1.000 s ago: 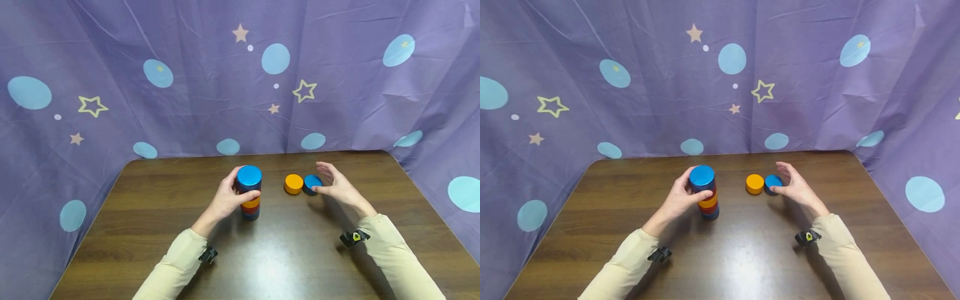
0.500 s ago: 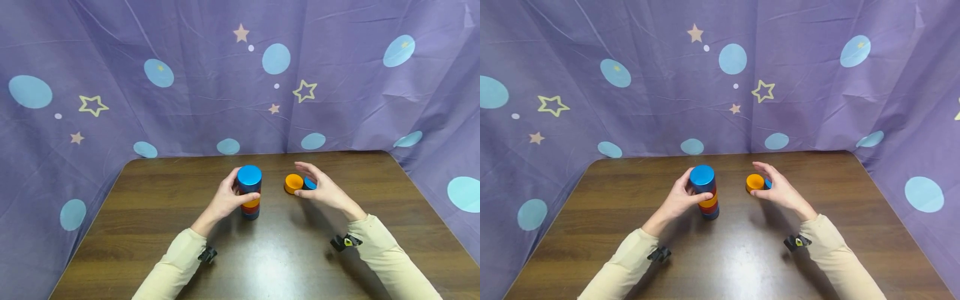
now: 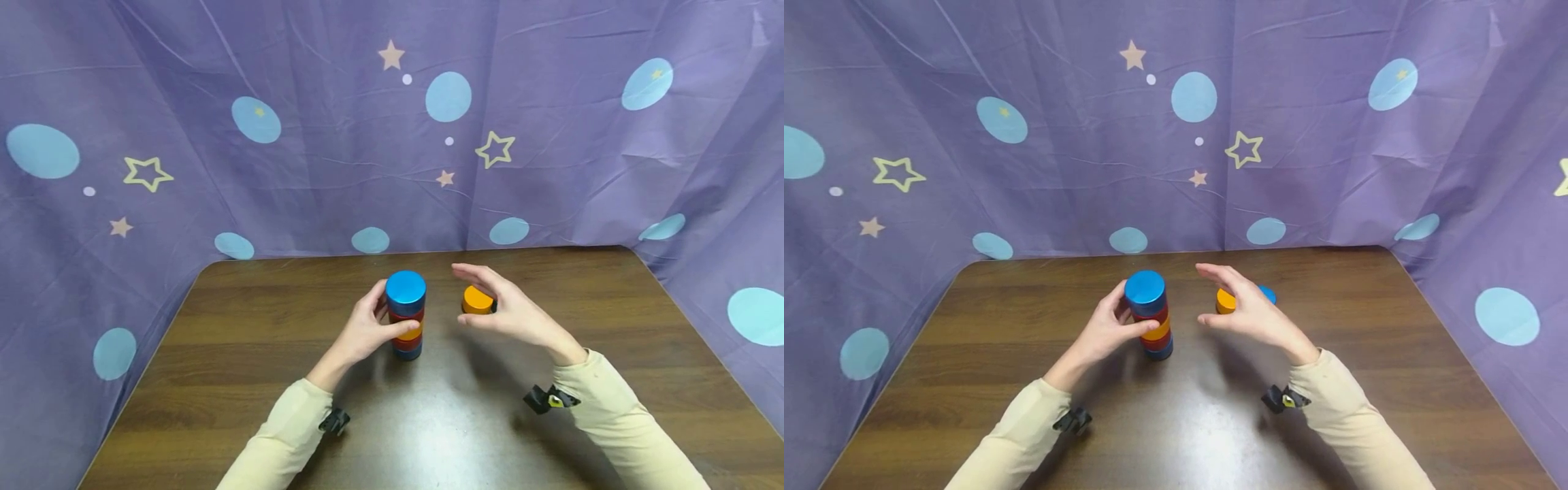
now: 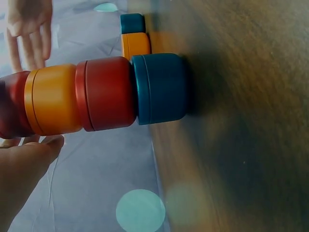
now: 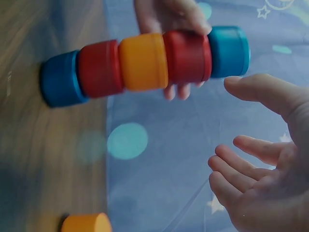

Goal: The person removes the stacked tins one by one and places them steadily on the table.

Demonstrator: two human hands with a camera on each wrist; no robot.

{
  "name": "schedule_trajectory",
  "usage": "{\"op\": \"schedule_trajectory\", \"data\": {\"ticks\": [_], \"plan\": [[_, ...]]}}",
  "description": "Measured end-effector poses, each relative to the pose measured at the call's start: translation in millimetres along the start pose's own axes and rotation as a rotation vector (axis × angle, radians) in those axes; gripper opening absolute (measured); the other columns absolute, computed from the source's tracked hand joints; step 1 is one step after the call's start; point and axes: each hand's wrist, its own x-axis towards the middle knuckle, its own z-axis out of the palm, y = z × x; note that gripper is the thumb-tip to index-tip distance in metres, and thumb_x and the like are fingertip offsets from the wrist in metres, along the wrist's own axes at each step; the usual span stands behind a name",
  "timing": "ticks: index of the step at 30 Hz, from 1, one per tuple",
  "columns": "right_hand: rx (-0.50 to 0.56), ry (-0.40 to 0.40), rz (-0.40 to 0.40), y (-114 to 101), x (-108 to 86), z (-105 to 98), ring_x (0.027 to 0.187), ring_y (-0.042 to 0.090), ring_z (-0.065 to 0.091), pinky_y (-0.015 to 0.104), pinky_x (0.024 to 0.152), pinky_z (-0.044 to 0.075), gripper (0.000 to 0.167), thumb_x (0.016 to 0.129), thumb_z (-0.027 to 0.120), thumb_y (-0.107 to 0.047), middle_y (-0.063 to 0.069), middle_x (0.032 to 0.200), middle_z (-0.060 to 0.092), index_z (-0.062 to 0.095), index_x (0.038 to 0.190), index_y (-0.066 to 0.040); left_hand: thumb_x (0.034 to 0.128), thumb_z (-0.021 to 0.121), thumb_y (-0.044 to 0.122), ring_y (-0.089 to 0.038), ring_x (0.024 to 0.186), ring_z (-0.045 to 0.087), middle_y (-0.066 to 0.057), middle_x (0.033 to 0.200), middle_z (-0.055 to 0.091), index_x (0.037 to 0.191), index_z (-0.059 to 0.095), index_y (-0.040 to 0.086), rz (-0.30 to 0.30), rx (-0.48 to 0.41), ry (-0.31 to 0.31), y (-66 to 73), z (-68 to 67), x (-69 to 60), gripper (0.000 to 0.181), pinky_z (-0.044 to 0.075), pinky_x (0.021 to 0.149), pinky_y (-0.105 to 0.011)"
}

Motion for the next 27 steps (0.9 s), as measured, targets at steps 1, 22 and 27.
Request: {"op": "schedule_trajectory", "data": {"ticks": [1,22,27], "plan": [[-0.002,-0.005,-0.002,-3,1.5,1,0.131,0.022,0.042,0.036,0.109,0.030,0.073,0.078,0.081,-0.008,0.006,0.142,0.046,0.044,0.142,-0.006,0.0788,0.078,0.000,-0.027,0.120,0.051,-0.015,0.127,0.055,0.135,0.047,0.003,-0.004,0.000,-0.001,-0.3,0.0,-0.4,0.065,0.034,0.106,-0.043],[0.098,-0.043,-0.060,-38,37.4,35,0.126,0.020,0.048,0.035,0.105,0.036,0.063,0.080,0.079,-0.008,0.006,0.135,0.052,0.051,0.137,-0.006,0.0823,0.076,0.003,-0.024,0.109,0.057,-0.012,0.120,0.060,0.132,0.048,0.006,0.040,0.015,-0.013,-2.8,2.8,-0.3,0.057,0.045,0.096,-0.043],[0.174,-0.042,-0.031,-36,42.8,42,0.124,0.021,0.050,0.037,0.105,0.036,0.062,0.080,0.078,-0.005,0.008,0.134,0.054,0.051,0.136,-0.004,0.0836,0.075,0.003,-0.025,0.106,0.058,-0.014,0.119,0.060,0.130,0.048,0.004,0.025,-0.005,-0.017,-2.2,1.8,-0.9,0.054,0.047,0.093,-0.043]]}}
